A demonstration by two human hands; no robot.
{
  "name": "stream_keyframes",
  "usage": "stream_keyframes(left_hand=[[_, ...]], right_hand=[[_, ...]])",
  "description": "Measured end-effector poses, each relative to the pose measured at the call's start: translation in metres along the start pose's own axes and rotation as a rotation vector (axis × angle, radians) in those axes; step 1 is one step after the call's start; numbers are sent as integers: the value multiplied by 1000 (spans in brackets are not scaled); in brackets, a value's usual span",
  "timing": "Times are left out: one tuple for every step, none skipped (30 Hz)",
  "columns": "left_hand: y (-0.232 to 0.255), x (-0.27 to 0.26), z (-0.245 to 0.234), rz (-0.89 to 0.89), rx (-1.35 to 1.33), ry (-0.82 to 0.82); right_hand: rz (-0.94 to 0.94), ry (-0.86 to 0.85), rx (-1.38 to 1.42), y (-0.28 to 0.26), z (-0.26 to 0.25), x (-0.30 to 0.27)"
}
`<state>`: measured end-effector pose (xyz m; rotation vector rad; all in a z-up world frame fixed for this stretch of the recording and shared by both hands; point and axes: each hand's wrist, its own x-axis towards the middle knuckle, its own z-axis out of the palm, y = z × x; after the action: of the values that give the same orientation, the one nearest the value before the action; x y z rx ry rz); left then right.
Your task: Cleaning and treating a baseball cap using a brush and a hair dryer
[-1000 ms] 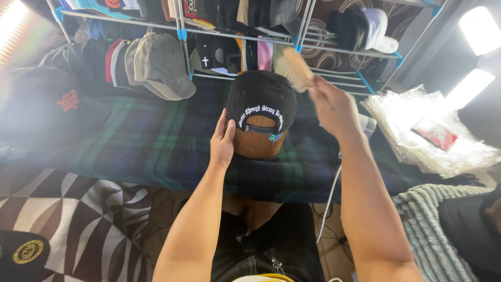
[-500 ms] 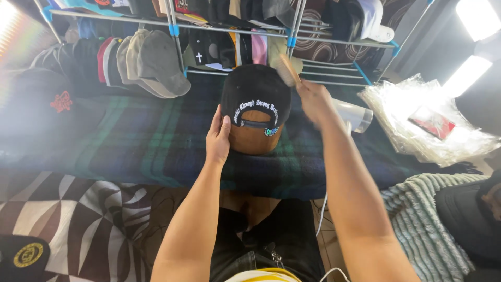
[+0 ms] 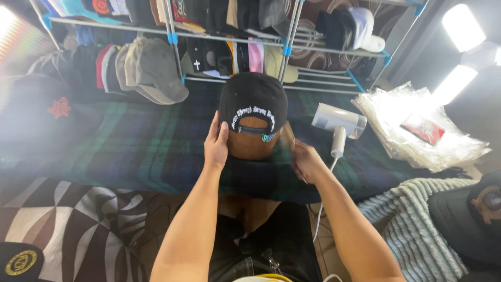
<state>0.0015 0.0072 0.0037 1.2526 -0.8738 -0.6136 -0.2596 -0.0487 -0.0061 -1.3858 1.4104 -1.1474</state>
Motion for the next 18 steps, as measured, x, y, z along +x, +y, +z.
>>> stream_keyframes(left_hand=[[4, 0, -1, -13, 2, -9], [7, 1, 1, -5, -4, -7], [9, 3, 4, 0, -20, -5], [4, -3, -1, -11, -22, 4], [3, -2, -2, -19, -14, 10], [4, -1, -1, -7, -2, 11], [5, 0, 2, 5, 10, 12], [2, 0, 2, 6, 15, -2], [1, 0, 3, 17, 5, -6], [0, 1, 1, 31, -10, 0], [1, 2, 3, 35, -11, -3], [1, 3, 2, 16, 1, -9], [0, 4, 1, -3, 13, -15], [0, 3, 1, -2, 3, -9], [-1, 3, 1, -5, 13, -19], [-1, 3, -2, -8, 22, -20], [4, 7, 2, -7, 11, -5], [2, 3, 0, -11, 7, -11]], right_hand=[[183, -106, -102, 29, -11, 25], [174, -103, -102, 25, -21, 46], [-576, 122, -424, 22, -30, 69], [-1316, 346, -719, 29, -35, 84], [-1311, 335, -713, -22, -20, 55], [-1003, 186, -508, -73, -11, 21], [-691, 44, -303, -126, -8, -18], [-683, 57, -300, -115, -1, 19], [-525, 18, -269, -104, 6, 55], [-378, -27, -239, -97, 15, 92], [-381, -22, -238, -82, 9, 90], [-284, -39, -221, -68, 6, 88], [-187, -56, -205, -55, 4, 86], [-195, -58, -213, -47, -8, 86], [-46, -81, -192, -38, -19, 87], [100, -111, -173, -32, -28, 90], [89, -120, -185, -49, -39, 97], [-288, -23, -328, -51, -47, 96]])
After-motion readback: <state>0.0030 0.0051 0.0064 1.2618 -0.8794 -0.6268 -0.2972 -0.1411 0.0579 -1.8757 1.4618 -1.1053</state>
